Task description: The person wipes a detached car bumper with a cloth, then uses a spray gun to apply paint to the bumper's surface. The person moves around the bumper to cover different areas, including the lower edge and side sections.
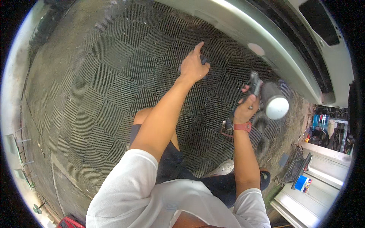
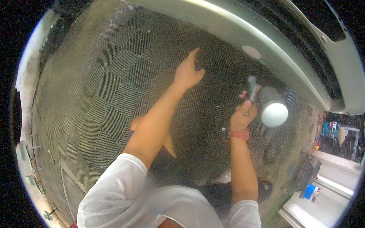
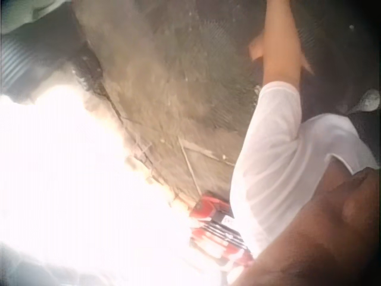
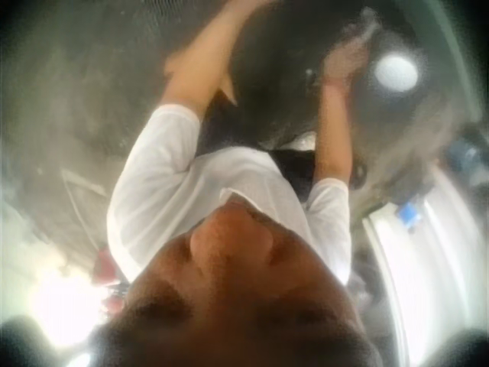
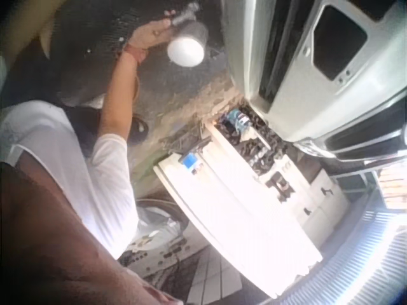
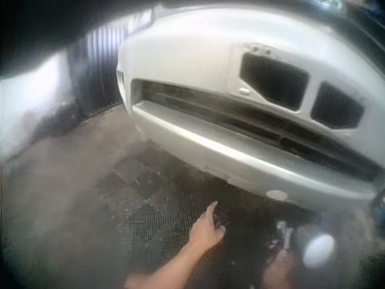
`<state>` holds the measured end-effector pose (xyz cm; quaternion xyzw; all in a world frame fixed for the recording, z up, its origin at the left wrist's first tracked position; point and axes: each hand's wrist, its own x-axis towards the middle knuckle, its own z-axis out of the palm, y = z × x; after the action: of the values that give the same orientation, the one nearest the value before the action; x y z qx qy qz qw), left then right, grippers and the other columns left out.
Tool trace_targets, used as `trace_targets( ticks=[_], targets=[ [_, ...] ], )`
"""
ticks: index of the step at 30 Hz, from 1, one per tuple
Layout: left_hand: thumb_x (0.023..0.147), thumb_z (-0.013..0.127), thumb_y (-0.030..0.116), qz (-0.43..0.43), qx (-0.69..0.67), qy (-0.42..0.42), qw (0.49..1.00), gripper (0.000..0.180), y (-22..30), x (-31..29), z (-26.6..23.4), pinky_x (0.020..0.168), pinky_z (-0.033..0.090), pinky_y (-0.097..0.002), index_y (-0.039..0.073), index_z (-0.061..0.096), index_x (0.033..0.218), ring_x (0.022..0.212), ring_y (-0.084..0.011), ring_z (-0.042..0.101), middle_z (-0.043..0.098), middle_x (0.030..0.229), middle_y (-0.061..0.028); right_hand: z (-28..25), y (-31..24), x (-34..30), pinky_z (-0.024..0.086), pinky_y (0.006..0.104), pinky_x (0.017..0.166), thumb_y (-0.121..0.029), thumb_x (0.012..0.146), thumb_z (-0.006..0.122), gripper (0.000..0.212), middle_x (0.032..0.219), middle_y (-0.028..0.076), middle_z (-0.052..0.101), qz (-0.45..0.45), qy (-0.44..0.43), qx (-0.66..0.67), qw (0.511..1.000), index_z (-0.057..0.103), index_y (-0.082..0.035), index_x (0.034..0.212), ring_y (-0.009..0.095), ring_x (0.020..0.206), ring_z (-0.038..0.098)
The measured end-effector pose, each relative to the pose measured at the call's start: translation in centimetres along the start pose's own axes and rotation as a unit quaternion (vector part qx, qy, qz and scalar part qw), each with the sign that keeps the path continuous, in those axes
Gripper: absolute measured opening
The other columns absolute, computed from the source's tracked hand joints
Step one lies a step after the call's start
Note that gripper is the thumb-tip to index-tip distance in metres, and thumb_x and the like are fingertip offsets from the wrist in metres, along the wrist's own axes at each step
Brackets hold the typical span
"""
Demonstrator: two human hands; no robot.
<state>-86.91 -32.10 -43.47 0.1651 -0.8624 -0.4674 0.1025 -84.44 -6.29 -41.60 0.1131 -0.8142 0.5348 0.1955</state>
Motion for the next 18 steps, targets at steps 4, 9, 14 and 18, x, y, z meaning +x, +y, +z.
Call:
trace_targets(
  ticks=[4,9,14,18],
  targets=[
    [0.089,0.079,0.017,-0.017,-0.068,0.029,0.997,0.094,-0.9,1.8,-0.3,0.11,0.056,-0.0501,0.018,0.035,0.172,0.13,-0.0419,0.068,0.067,0.143,-0.0219,5.4,-4.0,0.0,0.051,0.0229,0.06,-0.057,0.117,0.041,0.077,0.123,0.009,0.073,-0.051,-0.083,-0.007,0.995,0.046,0.0,0.168,0.013,0.101,0.07],
    [0.09,0.079,0.015,-0.017,-0.131,0.053,0.99,0.094,-1.0,2.7,0.7,0.11,0.055,-0.0501,0.022,0.035,0.173,0.129,-0.041,0.068,0.066,0.139,-0.0203,9.2,-9.3,0.4,0.057,0.0323,0.079,-0.054,0.117,0.043,0.076,0.115,0.012,0.075,-0.04,-0.162,0.065,0.984,0.052,0.006,0.162,0.018,0.093,0.07],
    [0.09,0.08,0.015,-0.004,-0.145,0.024,0.989,0.096,0.1,2.5,0.5,0.114,0.053,-0.0506,0.024,0.035,0.174,0.133,-0.0408,0.066,0.067,0.141,-0.0189,8.2,-12.2,-0.3,0.051,0.0251,0.058,-0.054,0.119,0.038,0.068,0.116,0.01,0.076,0.063,-0.092,0.087,0.99,0.062,0.001,0.149,0.013,0.091,0.07],
    [0.089,0.08,0.014,0.035,-0.125,0.018,0.991,0.098,0.6,2.3,-1.5,0.115,0.052,-0.0505,0.025,0.034,0.175,0.134,-0.0397,0.065,0.067,0.141,-0.017,5.8,-13.2,-1.2,0.054,0.0269,0.057,-0.051,0.121,0.03,0.067,0.115,0.013,0.076,0.072,0.049,0.07,0.994,0.059,0.002,0.15,0.016,0.09,0.069]
  ],
)
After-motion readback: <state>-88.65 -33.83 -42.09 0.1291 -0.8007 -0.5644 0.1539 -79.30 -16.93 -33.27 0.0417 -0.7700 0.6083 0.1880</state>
